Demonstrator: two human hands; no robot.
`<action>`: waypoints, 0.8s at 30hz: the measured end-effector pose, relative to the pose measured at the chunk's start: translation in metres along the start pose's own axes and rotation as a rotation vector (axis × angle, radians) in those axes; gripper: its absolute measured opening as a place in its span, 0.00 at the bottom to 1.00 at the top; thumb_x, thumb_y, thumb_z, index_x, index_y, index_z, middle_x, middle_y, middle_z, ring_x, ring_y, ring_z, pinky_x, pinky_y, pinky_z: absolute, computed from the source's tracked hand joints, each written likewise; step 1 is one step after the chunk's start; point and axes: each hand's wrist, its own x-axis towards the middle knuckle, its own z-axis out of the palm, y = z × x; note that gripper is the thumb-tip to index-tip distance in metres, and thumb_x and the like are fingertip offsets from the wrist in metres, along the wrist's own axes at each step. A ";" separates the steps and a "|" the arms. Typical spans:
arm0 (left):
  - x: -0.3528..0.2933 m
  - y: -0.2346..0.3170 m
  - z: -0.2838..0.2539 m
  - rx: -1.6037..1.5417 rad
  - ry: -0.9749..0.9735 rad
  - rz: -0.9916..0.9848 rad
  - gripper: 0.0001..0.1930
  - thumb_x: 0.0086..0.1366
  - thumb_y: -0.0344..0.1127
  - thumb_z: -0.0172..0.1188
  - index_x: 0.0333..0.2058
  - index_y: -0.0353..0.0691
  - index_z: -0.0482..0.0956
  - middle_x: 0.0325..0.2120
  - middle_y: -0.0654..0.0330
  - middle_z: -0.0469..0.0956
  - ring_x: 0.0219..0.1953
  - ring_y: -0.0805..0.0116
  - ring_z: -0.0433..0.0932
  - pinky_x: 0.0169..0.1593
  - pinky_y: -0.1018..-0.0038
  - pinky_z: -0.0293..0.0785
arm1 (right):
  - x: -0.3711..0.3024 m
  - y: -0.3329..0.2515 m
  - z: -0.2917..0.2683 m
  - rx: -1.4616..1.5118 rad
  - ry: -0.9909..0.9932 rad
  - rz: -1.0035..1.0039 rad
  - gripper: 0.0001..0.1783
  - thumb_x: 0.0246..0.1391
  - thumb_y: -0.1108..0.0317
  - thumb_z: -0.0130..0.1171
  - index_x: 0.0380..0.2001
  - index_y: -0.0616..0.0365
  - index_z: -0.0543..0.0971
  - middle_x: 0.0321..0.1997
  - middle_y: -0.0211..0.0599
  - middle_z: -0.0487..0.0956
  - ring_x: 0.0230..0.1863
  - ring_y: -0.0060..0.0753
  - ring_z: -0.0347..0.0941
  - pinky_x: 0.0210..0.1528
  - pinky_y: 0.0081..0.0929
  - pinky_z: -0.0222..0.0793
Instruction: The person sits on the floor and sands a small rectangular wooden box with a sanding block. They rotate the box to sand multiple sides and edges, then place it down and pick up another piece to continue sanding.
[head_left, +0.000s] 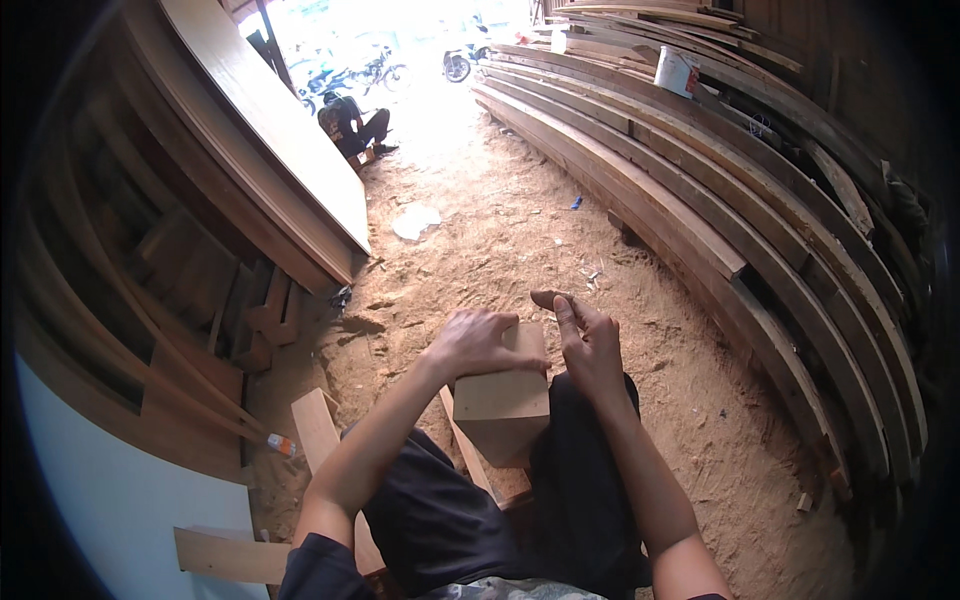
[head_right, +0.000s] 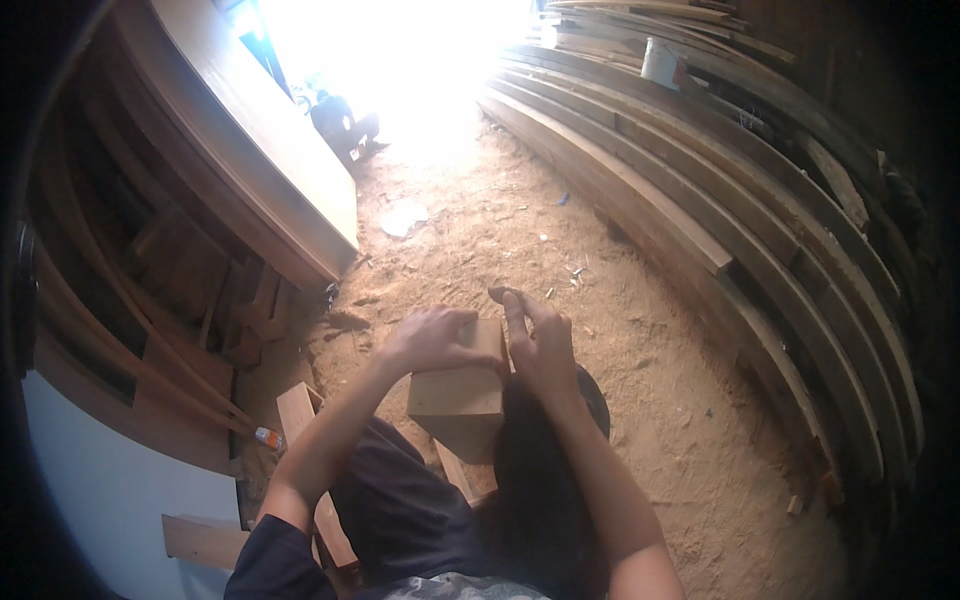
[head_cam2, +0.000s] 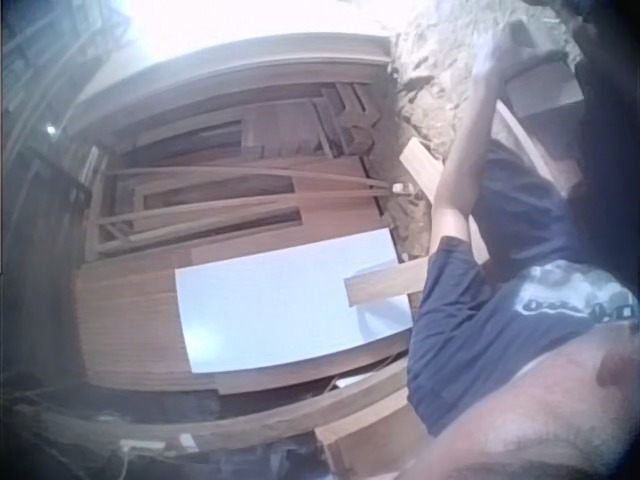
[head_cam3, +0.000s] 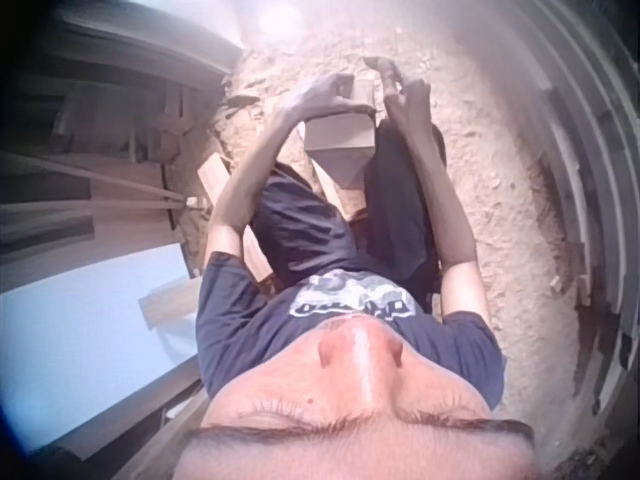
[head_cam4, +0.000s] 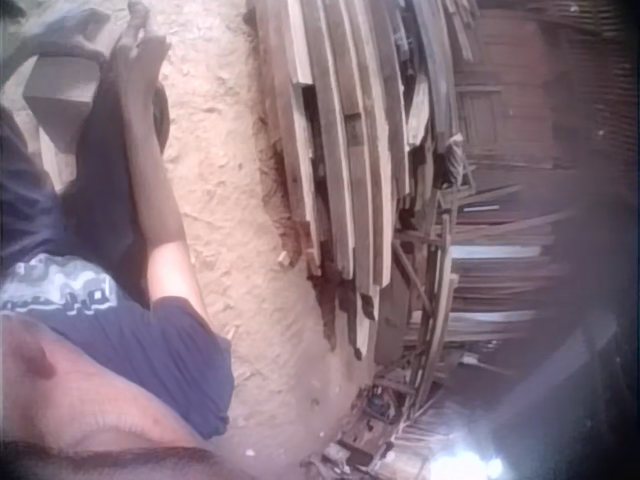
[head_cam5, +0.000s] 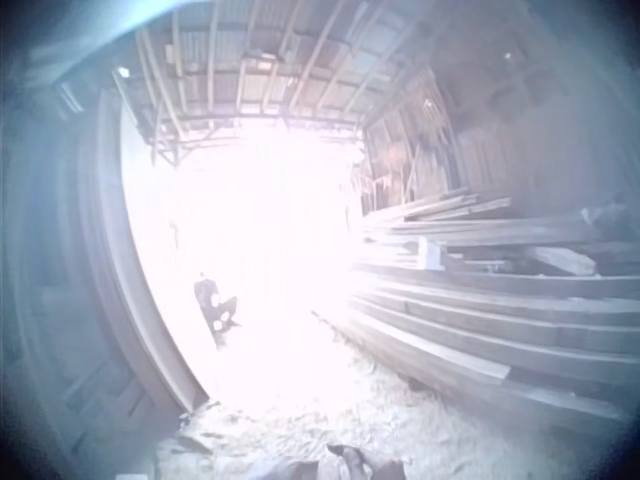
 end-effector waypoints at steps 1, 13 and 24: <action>0.006 -0.004 -0.002 -0.058 -0.013 -0.053 0.46 0.63 0.84 0.58 0.37 0.35 0.89 0.30 0.48 0.88 0.40 0.50 0.90 0.50 0.55 0.83 | 0.000 0.002 0.001 0.004 0.000 0.007 0.20 0.78 0.62 0.52 0.57 0.65 0.86 0.55 0.56 0.88 0.61 0.52 0.86 0.62 0.41 0.79; 0.018 -0.030 0.008 -0.228 -0.019 -0.155 0.39 0.68 0.77 0.57 0.29 0.42 0.90 0.24 0.55 0.86 0.32 0.58 0.87 0.40 0.58 0.80 | 0.003 0.006 0.002 0.062 0.069 0.022 0.20 0.78 0.64 0.52 0.56 0.64 0.88 0.55 0.52 0.90 0.61 0.43 0.86 0.64 0.36 0.77; 0.025 -0.019 0.004 -0.227 -0.038 -0.247 0.44 0.62 0.84 0.58 0.35 0.42 0.94 0.31 0.49 0.90 0.37 0.53 0.90 0.48 0.54 0.84 | 0.005 0.016 0.001 0.033 0.060 -0.001 0.17 0.74 0.68 0.56 0.57 0.59 0.88 0.55 0.54 0.89 0.60 0.46 0.87 0.63 0.37 0.79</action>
